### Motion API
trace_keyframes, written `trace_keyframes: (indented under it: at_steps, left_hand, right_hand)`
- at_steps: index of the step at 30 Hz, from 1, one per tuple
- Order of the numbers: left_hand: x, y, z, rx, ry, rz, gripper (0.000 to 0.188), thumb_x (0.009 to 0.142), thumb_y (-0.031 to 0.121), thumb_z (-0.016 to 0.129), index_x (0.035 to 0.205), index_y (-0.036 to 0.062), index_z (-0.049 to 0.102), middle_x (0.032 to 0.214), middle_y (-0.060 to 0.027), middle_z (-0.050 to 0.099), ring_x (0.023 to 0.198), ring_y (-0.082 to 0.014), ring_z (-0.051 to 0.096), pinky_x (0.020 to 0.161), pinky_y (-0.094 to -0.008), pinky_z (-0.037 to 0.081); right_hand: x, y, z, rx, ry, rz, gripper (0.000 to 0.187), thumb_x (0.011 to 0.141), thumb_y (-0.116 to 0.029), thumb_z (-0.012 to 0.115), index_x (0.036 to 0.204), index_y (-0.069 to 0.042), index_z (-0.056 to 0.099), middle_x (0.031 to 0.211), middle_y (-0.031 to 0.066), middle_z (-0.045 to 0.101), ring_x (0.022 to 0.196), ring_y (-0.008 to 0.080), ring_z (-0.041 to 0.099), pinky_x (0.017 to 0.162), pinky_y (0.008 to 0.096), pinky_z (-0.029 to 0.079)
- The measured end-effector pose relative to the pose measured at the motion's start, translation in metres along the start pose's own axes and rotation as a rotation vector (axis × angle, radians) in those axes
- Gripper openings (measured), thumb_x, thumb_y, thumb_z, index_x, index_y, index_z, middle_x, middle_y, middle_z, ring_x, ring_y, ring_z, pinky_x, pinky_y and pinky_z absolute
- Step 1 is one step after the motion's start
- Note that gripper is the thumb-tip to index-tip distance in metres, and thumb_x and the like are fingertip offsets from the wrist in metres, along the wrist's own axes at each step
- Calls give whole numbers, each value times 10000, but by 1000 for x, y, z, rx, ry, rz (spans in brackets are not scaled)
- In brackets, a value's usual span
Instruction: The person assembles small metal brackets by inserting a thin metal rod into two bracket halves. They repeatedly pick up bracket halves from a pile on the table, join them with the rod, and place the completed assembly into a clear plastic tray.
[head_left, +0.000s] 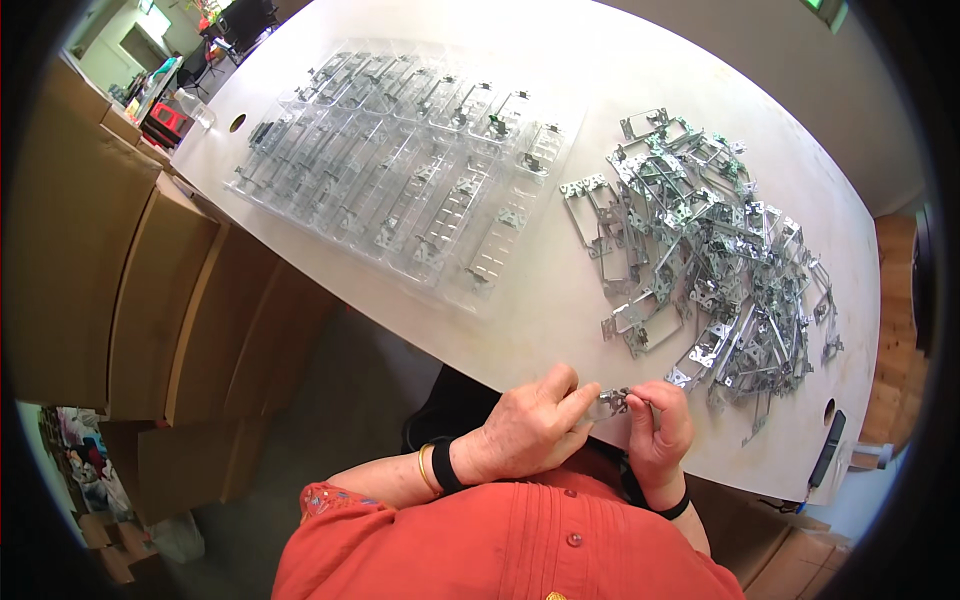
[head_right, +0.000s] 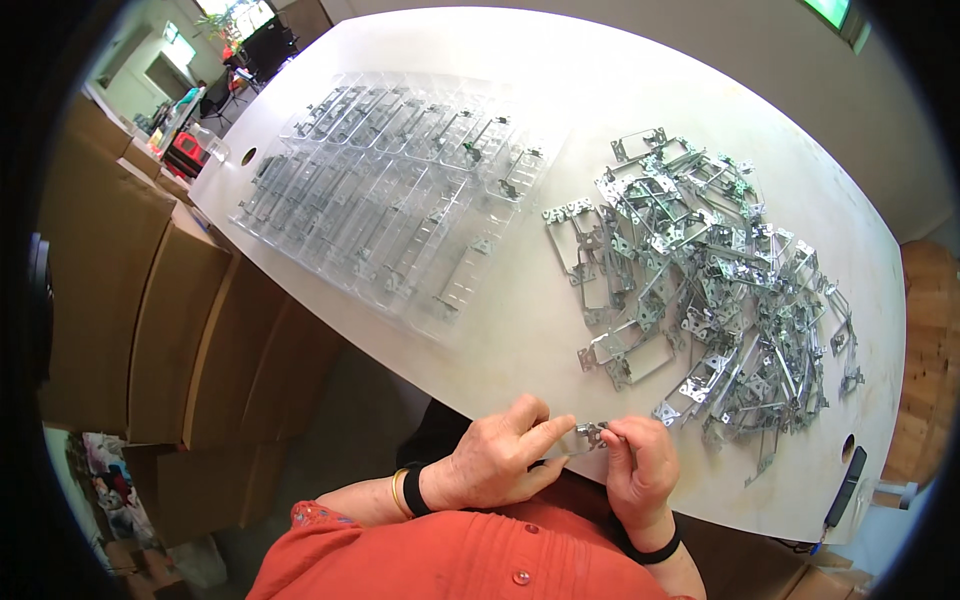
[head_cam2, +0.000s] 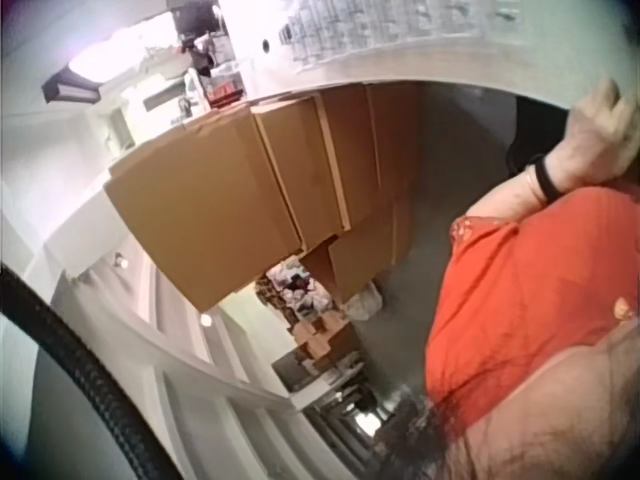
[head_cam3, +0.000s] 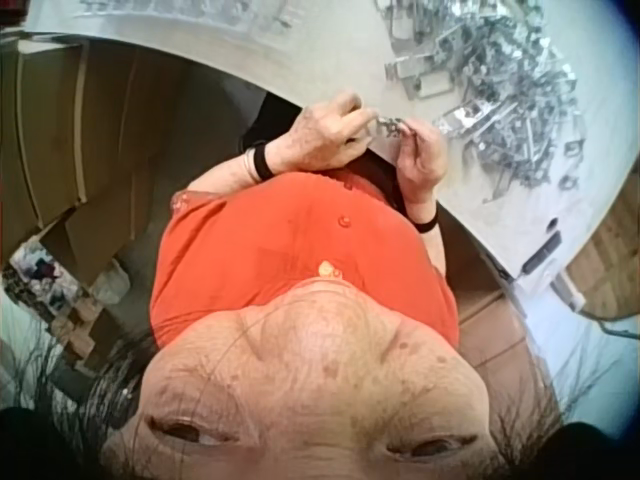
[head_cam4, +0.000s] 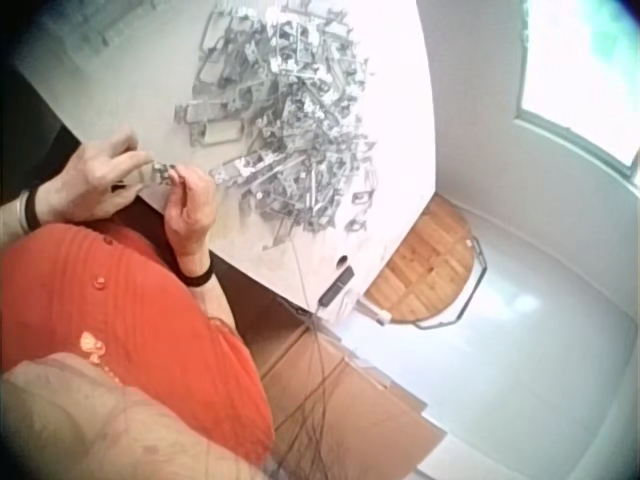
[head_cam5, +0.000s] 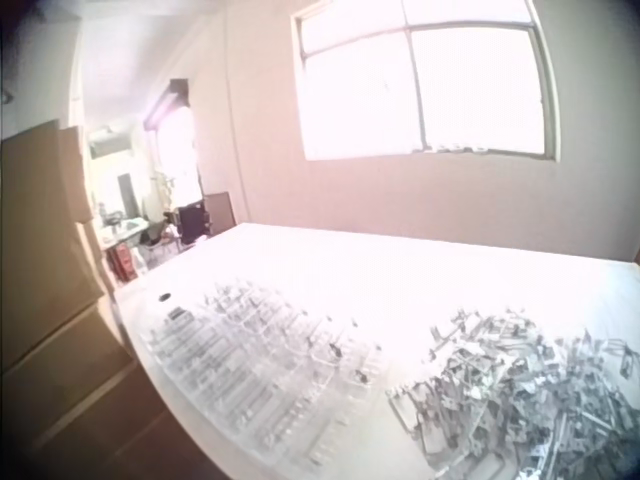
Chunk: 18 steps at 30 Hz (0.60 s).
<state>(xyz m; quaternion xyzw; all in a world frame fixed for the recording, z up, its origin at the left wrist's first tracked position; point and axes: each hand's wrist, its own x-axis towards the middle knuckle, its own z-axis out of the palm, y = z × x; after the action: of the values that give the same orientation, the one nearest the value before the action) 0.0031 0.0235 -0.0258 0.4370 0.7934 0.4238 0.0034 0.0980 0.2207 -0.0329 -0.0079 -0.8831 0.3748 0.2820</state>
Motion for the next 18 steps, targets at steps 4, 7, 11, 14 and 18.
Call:
trace_keyframes:
  at_steps: [4,7,11,14,18]
  left_hand:
    - [0,1,0,-2,0,0,491,772,118,854,1225,13,696,994,-124,609,703,-255,667,604,-365,568]
    - [0,1,0,-2,6,0,486,774,120,852,1223,12,697,994,-124,611,702,-253,670,602,-360,569]
    - [2,1,-1,0,5,12,483,778,122,850,1222,10,696,992,-123,612,700,-250,671,602,-356,572]
    - [2,1,-1,1,14,18,482,780,121,846,1224,7,695,991,-123,612,698,-249,671,602,-355,572]
    - [0,-1,1,-6,13,15,482,781,115,841,1226,4,694,989,-123,613,699,-249,672,602,-355,571]
  right_hand:
    - [0,-2,0,1,12,19,146,944,26,758,1064,-13,685,976,141,724,850,302,708,744,365,565]
    - [1,-3,2,-9,32,3,144,947,8,766,1064,-14,686,962,141,716,847,301,704,743,365,565]
    - [0,-2,2,-5,33,17,140,949,-4,770,1061,-16,688,951,139,709,841,298,700,744,364,564]
    - [-2,0,0,2,35,20,138,949,-10,772,1058,-19,688,948,137,708,836,296,698,741,363,562]
    - [-1,-2,1,8,28,21,139,947,-19,778,1051,-21,686,940,135,707,832,296,695,738,362,557]
